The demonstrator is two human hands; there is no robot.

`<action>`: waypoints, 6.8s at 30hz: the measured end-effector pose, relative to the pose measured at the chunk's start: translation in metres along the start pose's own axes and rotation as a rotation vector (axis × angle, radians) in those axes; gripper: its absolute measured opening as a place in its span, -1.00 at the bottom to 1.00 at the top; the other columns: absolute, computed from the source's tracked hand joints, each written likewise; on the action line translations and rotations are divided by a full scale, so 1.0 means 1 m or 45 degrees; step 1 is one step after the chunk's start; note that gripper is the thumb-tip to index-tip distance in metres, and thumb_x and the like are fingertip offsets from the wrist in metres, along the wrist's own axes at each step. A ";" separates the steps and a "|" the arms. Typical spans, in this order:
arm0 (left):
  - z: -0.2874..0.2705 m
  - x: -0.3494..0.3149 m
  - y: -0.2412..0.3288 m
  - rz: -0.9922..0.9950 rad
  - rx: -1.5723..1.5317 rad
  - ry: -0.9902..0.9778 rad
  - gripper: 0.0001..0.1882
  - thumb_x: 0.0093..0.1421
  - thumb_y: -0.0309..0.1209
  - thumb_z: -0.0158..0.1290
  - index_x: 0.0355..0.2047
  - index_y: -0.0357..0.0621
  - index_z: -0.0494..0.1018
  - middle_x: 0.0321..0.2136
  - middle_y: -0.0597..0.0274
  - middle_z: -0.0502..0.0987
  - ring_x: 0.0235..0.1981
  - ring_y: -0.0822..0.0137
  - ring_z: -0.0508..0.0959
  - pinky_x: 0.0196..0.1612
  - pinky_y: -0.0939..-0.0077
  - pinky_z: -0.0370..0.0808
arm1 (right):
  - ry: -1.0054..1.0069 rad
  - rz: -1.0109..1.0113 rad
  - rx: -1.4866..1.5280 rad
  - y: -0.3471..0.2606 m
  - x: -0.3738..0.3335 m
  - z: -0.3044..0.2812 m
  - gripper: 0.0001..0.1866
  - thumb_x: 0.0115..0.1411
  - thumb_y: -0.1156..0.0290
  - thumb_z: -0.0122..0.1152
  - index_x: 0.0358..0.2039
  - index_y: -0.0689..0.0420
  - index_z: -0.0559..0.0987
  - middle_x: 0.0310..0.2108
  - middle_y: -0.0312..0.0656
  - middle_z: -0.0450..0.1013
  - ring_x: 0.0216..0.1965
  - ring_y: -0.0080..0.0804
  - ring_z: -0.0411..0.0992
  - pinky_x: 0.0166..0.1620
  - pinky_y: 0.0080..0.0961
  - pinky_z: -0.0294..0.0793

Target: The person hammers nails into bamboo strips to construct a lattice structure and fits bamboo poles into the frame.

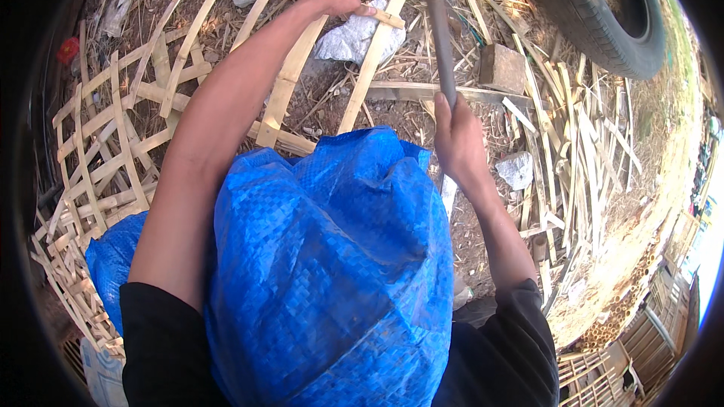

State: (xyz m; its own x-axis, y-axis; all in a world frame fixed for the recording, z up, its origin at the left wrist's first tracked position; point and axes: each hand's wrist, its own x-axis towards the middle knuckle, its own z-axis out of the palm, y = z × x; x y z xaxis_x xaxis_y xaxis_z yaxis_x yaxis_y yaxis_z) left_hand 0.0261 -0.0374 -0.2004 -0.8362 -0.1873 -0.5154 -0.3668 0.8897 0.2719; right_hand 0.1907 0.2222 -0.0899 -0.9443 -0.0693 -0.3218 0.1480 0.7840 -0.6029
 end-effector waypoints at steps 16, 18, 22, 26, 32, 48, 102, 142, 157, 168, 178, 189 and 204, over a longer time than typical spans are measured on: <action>0.003 0.001 -0.014 -0.025 -0.014 0.020 0.48 -0.23 0.26 0.31 0.35 -0.50 -0.30 0.37 -0.31 -0.12 0.42 -0.19 -0.26 0.32 -0.34 -0.40 | -0.177 0.108 0.116 -0.010 -0.003 -0.021 -0.51 0.39 0.05 -0.11 -0.30 0.30 0.47 -0.68 -0.19 0.32 -0.62 -0.50 0.29 -0.51 -0.36 0.26; 0.001 0.001 -0.018 -0.022 -0.001 0.017 0.48 -0.23 0.27 0.30 0.35 -0.51 -0.30 0.37 -0.30 -0.12 0.42 -0.20 -0.26 0.32 -0.34 -0.40 | -0.057 0.085 0.185 -0.006 0.002 -0.004 -0.53 0.40 0.08 -0.13 -0.28 0.31 0.46 -0.67 -0.16 0.33 -0.62 -0.47 0.31 -0.51 -0.33 0.27; 0.000 0.004 -0.003 0.070 0.031 -0.011 0.49 -0.24 0.28 0.30 0.34 -0.52 -0.30 0.37 -0.30 -0.12 0.42 -0.23 -0.27 0.31 -0.34 -0.41 | -0.070 0.092 -0.039 0.021 -0.002 0.007 -0.48 0.40 0.03 -0.15 -0.30 0.34 0.46 -0.66 -0.12 0.36 -0.61 -0.39 0.36 -0.50 -0.31 0.30; 0.003 0.002 -0.016 0.060 -0.006 0.024 0.50 -0.25 0.28 0.30 0.34 -0.53 -0.31 0.35 -0.38 -0.09 0.41 -0.26 -0.23 0.30 -0.35 -0.43 | -0.060 0.184 0.270 0.006 -0.004 -0.017 -0.50 0.41 0.01 -0.15 -0.41 0.23 0.42 -0.70 -0.35 0.26 -0.68 -0.59 0.24 -0.60 -0.50 0.22; -0.005 -0.004 -0.005 0.032 0.006 -0.064 0.52 -0.25 0.28 0.30 0.33 -0.54 -0.34 0.33 -0.47 -0.07 0.41 -0.24 -0.21 0.29 -0.34 -0.41 | 0.214 -0.086 0.476 0.008 0.001 0.004 -0.57 0.43 0.09 -0.16 -0.34 0.25 0.37 -0.72 -0.30 0.24 -0.68 -0.58 0.22 -0.60 -0.49 0.17; -0.006 -0.002 -0.005 0.041 0.024 -0.065 0.40 -0.18 0.27 0.27 0.37 -0.39 -0.22 0.40 -0.19 -0.20 0.41 -0.25 -0.32 0.30 -0.38 -0.47 | -0.044 -0.034 -0.107 0.003 -0.004 0.017 -0.55 0.41 0.10 -0.14 -0.30 0.31 0.41 -0.67 0.00 0.38 -0.59 -0.22 0.45 -0.48 -0.23 0.32; -0.093 -0.064 -0.274 -0.575 -0.744 0.224 -0.25 0.17 0.28 -0.03 -0.13 -0.26 0.53 -0.37 0.06 0.59 -0.50 0.28 0.62 -0.44 0.29 0.52 | -0.197 -0.181 0.952 0.011 -0.016 0.128 -0.61 0.27 0.13 0.23 -0.41 0.27 0.52 -0.52 -0.24 0.47 -0.47 -0.55 0.38 -0.39 -0.47 0.42; -0.158 -0.057 -0.179 -0.672 -0.974 1.103 -0.29 0.29 0.07 -0.30 -0.13 -0.41 0.53 -0.08 -0.27 0.53 -0.02 -0.13 0.53 0.02 0.05 0.43 | 0.098 -0.396 0.685 -0.036 0.013 0.025 -0.59 0.25 0.10 0.21 -0.42 0.27 0.56 -0.59 -0.15 0.47 -0.53 -0.45 0.38 -0.41 -0.38 0.38; -0.252 -0.108 -0.049 -0.422 -1.438 0.927 -0.28 0.34 0.08 -0.32 -0.18 -0.42 0.54 -0.25 -0.12 0.59 -0.26 0.11 0.61 -0.29 0.16 0.48 | 0.981 -0.324 0.765 -0.051 -0.071 -0.103 -0.69 0.25 0.21 0.19 -0.15 0.20 0.54 -0.32 -0.20 0.51 -0.32 -0.53 0.42 -0.25 -0.53 0.41; -0.323 -0.157 -0.041 -0.388 -1.433 1.174 -0.21 0.37 0.09 -0.44 -0.11 -0.49 0.49 -0.12 -0.24 0.56 -0.04 -0.13 0.55 0.01 0.08 0.45 | 0.328 -0.430 0.416 -0.173 0.020 -0.121 -0.17 0.10 -0.23 0.19 -0.14 0.48 0.47 -0.17 0.18 0.49 -0.11 -0.01 0.49 -0.01 -0.24 0.44; -0.341 -0.234 -0.039 0.135 -2.147 1.032 -0.28 0.38 0.17 -0.49 -0.49 -0.26 0.32 -0.79 0.22 0.22 -0.86 0.25 0.23 -0.77 0.36 0.28 | 0.969 -0.571 0.276 -0.306 0.051 -0.132 -0.33 0.09 0.11 0.33 -0.05 0.40 0.29 -0.05 0.26 0.42 0.01 0.12 0.42 0.13 0.01 0.26; -0.289 -0.196 -0.082 0.073 -2.262 1.108 -0.31 0.31 0.28 -0.59 -0.42 -0.10 0.19 -0.69 0.26 0.18 -0.78 0.40 0.18 -0.74 0.48 0.20 | 1.004 -0.488 0.691 -0.312 0.046 -0.113 -0.40 -0.06 0.13 0.43 -0.16 0.24 0.37 -0.38 0.10 0.55 -0.27 0.09 0.55 -0.14 -0.08 0.53; -0.267 -0.146 -0.164 -0.520 -0.978 1.224 -0.28 0.32 0.06 -0.37 -0.10 -0.43 0.47 -0.26 -0.17 0.56 -0.38 0.05 0.58 -0.29 0.23 0.50 | 0.907 -0.611 0.275 -0.280 0.074 -0.090 -0.62 -0.11 0.39 0.33 -0.22 0.18 0.51 -0.30 -0.09 0.58 -0.25 -0.13 0.58 -0.17 -0.28 0.57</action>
State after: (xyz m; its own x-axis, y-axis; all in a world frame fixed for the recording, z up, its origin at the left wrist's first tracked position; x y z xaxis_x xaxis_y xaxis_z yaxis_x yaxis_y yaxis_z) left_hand 0.0996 -0.2668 0.0469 -0.4470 -0.8941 0.0284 -0.5342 0.2923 0.7932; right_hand 0.0530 0.0532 0.1211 -0.8671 0.0960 0.4888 -0.3270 0.6306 -0.7039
